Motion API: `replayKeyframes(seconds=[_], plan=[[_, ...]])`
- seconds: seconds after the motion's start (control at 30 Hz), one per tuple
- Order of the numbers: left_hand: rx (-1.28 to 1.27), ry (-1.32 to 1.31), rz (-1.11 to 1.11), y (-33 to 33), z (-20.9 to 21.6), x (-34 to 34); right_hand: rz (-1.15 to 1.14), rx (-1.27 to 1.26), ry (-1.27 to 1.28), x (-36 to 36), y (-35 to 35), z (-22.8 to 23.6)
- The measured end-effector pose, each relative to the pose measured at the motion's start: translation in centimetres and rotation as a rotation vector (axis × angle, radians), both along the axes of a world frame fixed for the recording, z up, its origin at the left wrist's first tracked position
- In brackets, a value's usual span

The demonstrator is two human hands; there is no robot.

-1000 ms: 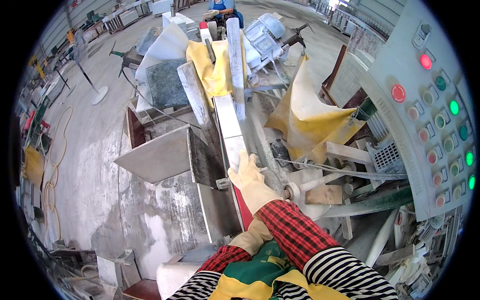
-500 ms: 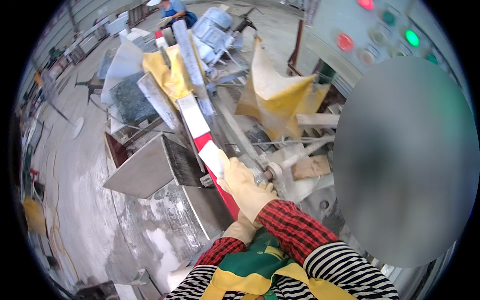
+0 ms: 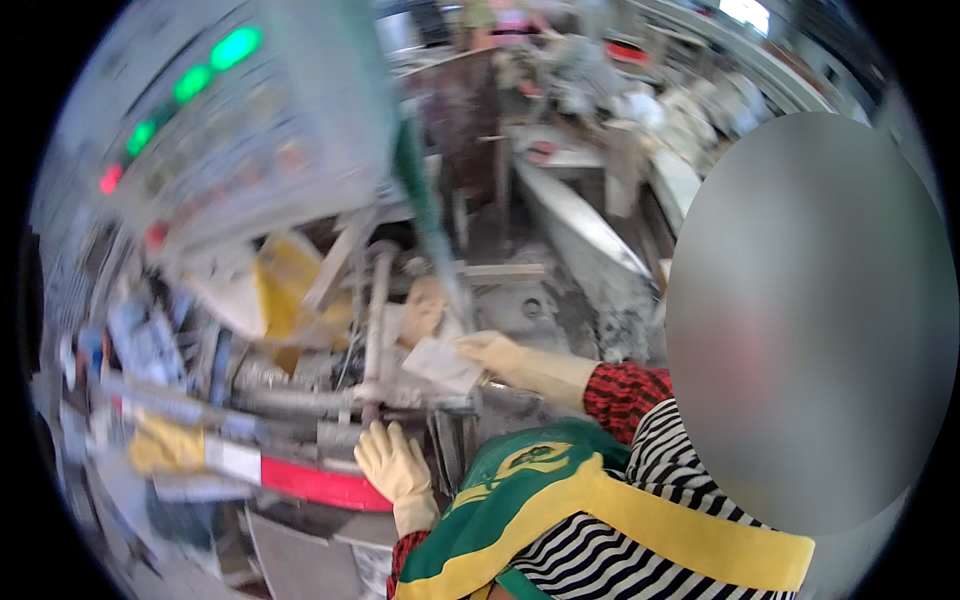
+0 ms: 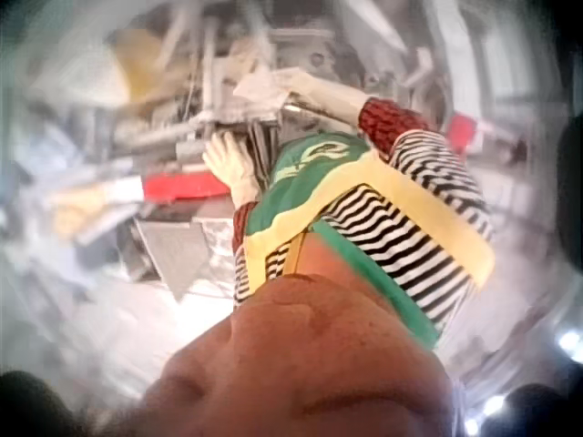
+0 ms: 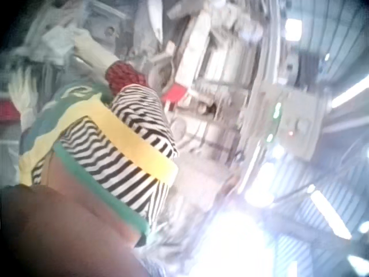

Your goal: The person operates a large industrial machine, likely a grinder or mill, by feeding material into the hopper and using a long metal tool to push and adjust the contents. The camera is mounted on the person's head and shakes violently, obscuring the view of the task.

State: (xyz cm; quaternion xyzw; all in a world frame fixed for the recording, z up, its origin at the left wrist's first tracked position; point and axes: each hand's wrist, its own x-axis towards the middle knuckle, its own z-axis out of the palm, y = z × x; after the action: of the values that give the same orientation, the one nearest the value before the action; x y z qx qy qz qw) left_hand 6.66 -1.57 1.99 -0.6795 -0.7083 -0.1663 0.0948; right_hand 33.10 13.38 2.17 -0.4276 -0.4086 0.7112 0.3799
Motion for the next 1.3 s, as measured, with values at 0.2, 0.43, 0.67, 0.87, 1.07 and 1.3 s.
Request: replayKeyframes(seconds=[0.2,0.43,0.67,0.87,1.07,1.3], plan=[[-0.06,-0.015,-0.092,-0.5,0.3,0.9,-0.851,0.099,-0.029,23.3,-7.5,0.4],[0.4,0.341,0.134,1.9,-0.3,-9.8,-1.753,-0.003,-0.444,42.9,-17.8,-7.1],[0.342,0.601,0.067,1.0,0.9,-7.5,-1.944,-0.153,-0.559,44.7,-22.6,-9.3],[0.382,0.625,0.091,0.5,1.5,-6.6,-1.842,-0.157,-0.317,44.1,-22.5,-8.9],[0.425,0.619,0.095,0.4,-0.1,-7.3,-1.776,-0.079,-0.343,44.8,-21.5,-11.2],[0.48,0.625,0.101,1.4,-0.4,-5.8,-1.582,-0.246,-0.589,45.1,-23.6,-10.0]])
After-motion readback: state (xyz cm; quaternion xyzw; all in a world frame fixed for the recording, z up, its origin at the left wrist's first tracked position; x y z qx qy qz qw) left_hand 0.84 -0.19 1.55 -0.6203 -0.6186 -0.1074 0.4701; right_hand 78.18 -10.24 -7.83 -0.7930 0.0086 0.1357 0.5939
